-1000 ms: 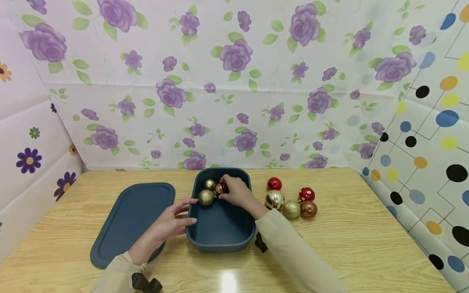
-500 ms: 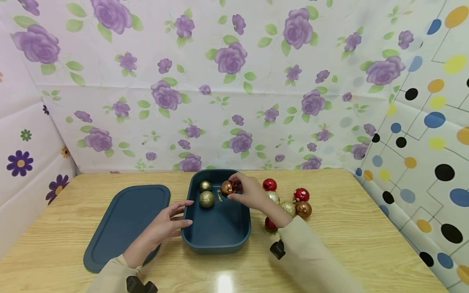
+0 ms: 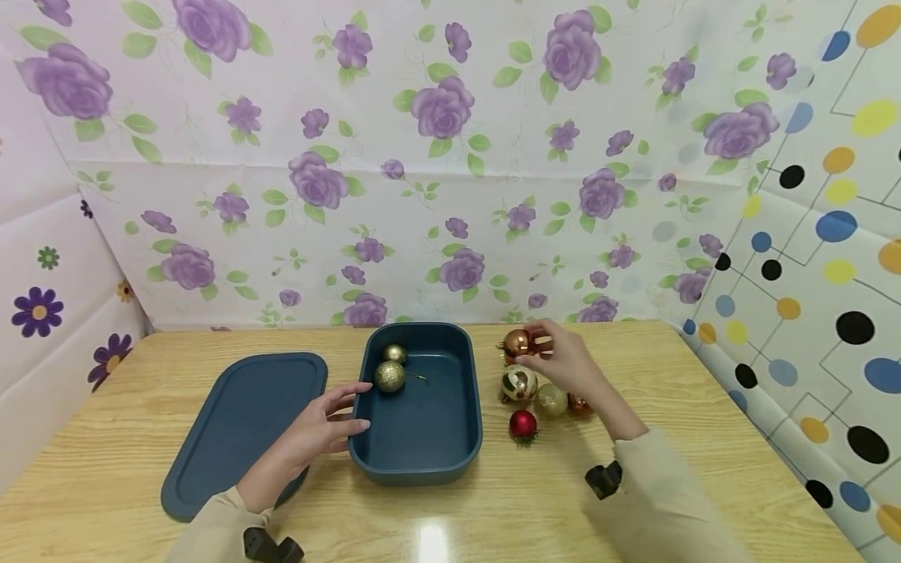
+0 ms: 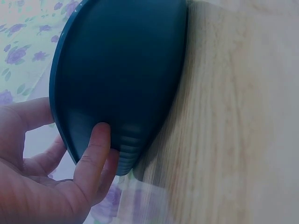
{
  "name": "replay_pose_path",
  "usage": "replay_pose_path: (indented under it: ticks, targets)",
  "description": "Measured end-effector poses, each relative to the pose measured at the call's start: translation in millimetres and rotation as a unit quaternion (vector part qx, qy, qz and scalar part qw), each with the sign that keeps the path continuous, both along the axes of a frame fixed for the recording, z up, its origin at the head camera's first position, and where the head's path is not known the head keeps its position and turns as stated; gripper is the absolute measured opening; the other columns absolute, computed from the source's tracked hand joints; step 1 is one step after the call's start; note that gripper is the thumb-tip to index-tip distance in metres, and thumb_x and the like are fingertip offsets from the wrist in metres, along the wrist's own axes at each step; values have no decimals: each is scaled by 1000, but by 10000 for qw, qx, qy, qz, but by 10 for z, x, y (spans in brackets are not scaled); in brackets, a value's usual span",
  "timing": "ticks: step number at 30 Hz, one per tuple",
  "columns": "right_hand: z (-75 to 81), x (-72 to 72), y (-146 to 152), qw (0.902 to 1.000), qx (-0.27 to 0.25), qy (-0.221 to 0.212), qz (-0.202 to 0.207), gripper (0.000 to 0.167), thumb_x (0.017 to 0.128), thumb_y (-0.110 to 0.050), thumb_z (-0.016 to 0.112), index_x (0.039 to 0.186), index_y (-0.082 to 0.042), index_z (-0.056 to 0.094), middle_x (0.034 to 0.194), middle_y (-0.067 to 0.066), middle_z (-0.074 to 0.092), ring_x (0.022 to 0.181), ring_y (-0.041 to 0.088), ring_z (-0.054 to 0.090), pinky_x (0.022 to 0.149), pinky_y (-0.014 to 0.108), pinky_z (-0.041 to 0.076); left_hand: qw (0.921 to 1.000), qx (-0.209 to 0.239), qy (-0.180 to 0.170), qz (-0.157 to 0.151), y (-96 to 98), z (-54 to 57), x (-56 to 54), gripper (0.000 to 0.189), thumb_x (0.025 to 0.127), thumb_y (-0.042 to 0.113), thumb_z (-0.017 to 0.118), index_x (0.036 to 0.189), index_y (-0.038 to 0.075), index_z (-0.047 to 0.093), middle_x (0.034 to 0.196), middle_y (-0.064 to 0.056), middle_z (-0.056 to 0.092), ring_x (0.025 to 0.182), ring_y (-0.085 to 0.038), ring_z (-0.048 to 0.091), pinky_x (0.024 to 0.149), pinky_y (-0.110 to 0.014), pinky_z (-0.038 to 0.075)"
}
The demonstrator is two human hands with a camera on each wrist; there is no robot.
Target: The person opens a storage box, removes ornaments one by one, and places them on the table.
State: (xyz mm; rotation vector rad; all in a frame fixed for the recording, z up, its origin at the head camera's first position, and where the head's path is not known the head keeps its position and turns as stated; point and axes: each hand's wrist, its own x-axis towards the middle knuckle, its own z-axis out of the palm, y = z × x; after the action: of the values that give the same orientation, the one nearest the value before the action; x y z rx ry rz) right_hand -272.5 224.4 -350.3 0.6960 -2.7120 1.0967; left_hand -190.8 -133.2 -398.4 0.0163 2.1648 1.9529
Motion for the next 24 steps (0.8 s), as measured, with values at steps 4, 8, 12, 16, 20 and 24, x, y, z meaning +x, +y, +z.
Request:
replay_pose_path:
  ticks: [4, 8, 12, 16, 20, 24]
  targets:
    - [-10, -31, 293, 9991, -8, -86, -410, 48, 84, -18, 67, 123, 4, 48, 114, 27, 54, 101, 42, 57, 77, 41, 51, 10000, 6, 5, -10, 3, 2, -2, 51, 85, 4, 62, 132, 13, 47, 137, -21, 36, 106, -28, 53, 73, -41, 51]
    - [-51, -96, 542, 9965, 58, -222, -800, 53, 85, -22, 66, 124, 6, 45, 115, 31, 52, 102, 45, 55, 77, 43, 51, 10000, -18, 15, 0, 3, -5, -6, 51, 85, 4, 62, 132, 13, 47, 137, -21, 36, 106, -29, 52, 73, -40, 51]
    - [-139, -194, 761, 9922, 89, -349, -1195, 60, 85, -29, 65, 126, 8, 42, 118, 34, 49, 104, 47, 52, 78, 47, 50, 10000, -32, 21, 2, 2, -11, -4, 50, 85, 3, 62, 132, 14, 48, 137, -21, 36, 107, -30, 52, 73, -41, 51]
    - [-267, -285, 949, 9869, -57, -526, -1525, 61, 86, -30, 64, 127, 9, 40, 120, 34, 47, 108, 47, 49, 82, 50, 47, 10000, -21, 20, -9, 2, -12, -4, 50, 85, 4, 62, 132, 14, 48, 137, -21, 36, 107, -29, 52, 73, -40, 51]
    - [-378, -344, 1050, 9823, -94, -794, -1693, 61, 86, -29, 64, 127, 10, 40, 120, 34, 47, 109, 46, 47, 83, 50, 45, 10000, -9, 20, -15, -5, -13, -6, 50, 85, 4, 62, 132, 14, 47, 137, -22, 36, 108, -30, 51, 73, -40, 52]
    - [-456, -397, 1089, 9796, 40, -1002, -1743, 58, 87, -27, 63, 125, 10, 41, 119, 36, 47, 109, 46, 47, 83, 50, 45, 10000, 21, 10, -28, -9, -15, -8, 51, 85, 4, 62, 132, 13, 47, 137, -22, 35, 108, -30, 51, 73, -39, 52]
